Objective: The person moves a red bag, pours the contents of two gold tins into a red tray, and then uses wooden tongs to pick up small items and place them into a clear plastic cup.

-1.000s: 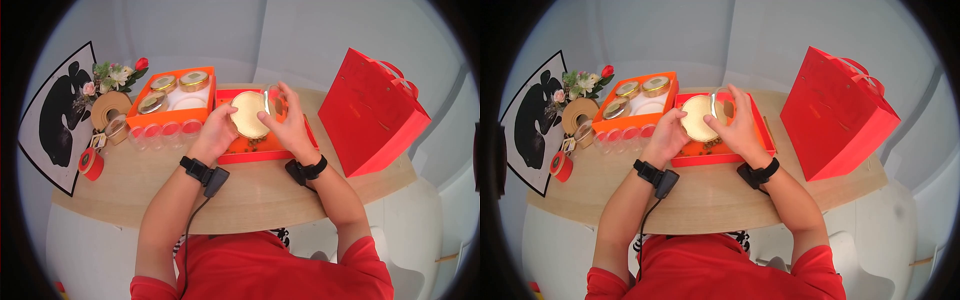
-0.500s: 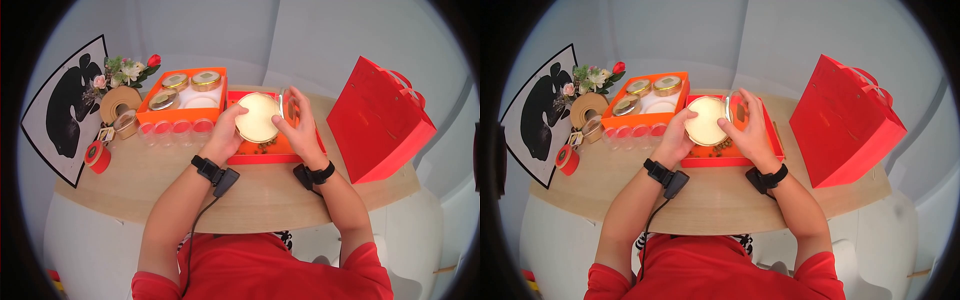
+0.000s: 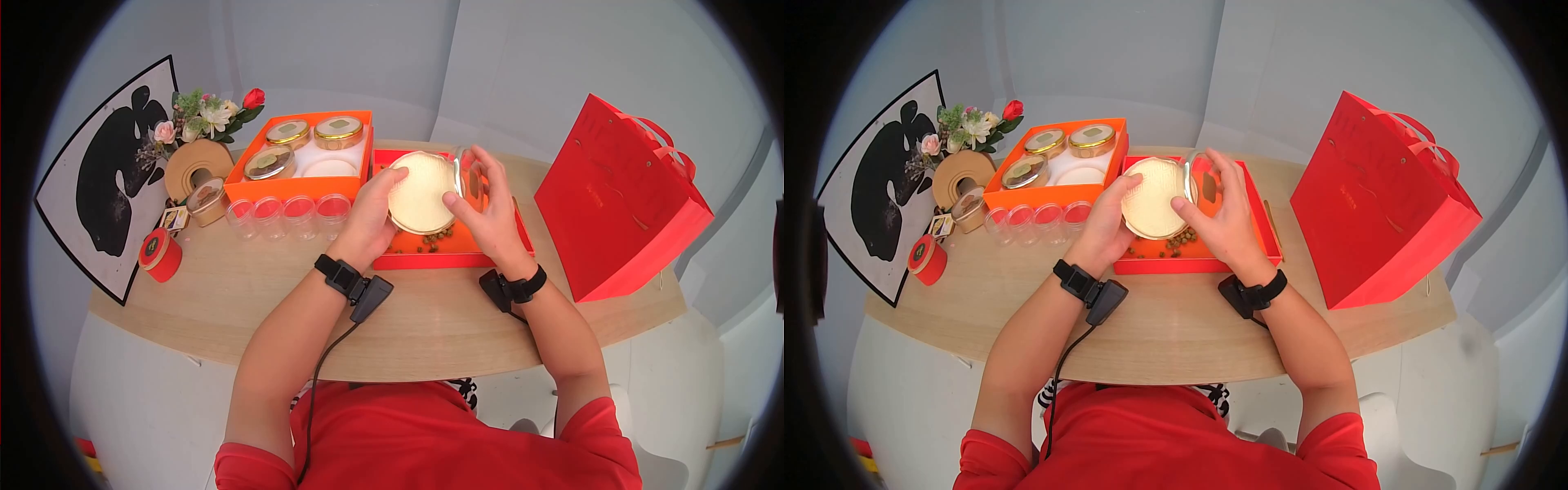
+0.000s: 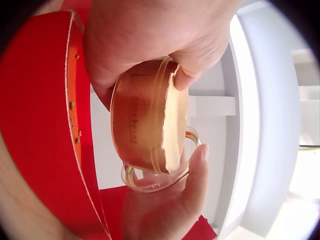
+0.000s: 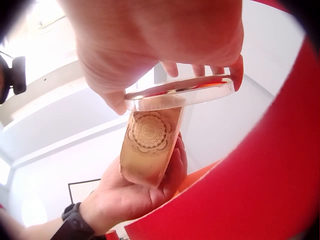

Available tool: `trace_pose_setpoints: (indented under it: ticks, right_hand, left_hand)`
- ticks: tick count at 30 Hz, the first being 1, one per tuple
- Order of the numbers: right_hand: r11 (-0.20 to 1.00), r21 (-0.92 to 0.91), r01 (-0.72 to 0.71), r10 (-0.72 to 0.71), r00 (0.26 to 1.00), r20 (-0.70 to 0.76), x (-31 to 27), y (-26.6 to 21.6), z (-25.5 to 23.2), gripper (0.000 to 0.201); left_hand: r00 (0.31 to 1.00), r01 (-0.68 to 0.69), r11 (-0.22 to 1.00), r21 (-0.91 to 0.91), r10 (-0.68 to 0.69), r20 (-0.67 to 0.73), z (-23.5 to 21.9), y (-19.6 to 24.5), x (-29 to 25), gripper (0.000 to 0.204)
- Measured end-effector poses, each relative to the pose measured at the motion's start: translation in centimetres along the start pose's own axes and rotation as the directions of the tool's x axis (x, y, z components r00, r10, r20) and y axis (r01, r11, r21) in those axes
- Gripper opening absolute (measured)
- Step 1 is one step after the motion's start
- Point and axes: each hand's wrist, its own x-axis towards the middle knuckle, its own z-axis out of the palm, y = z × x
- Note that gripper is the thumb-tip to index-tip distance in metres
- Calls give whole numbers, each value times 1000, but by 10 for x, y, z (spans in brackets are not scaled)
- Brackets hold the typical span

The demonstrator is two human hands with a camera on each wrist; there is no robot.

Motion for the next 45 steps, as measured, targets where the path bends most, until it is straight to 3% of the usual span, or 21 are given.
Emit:
trace_pose_setpoints:
  ticks: [25,34,36,45]
  right_hand:
    - [999,-10,-30,30,1000,-8,1,2,1,88]
    - [994,4,-110,110,990,84,-1,2,5,93]
    - [995,-21,-98,100,990,98,-1,1,5,94]
    - [992,-124,0,21,985,172,-2,-2,6,99]
  left_hand:
    - [996,9,1000,-9,-9,91,11,7,-10,53]
    - [984,50,999,20,-52,171,-3,-9,3,46]
    - [989,52,997,56,-59,136,-1,-11,1,43]
    - [970,79,997,11,-80,228,-2,-15,2,45]
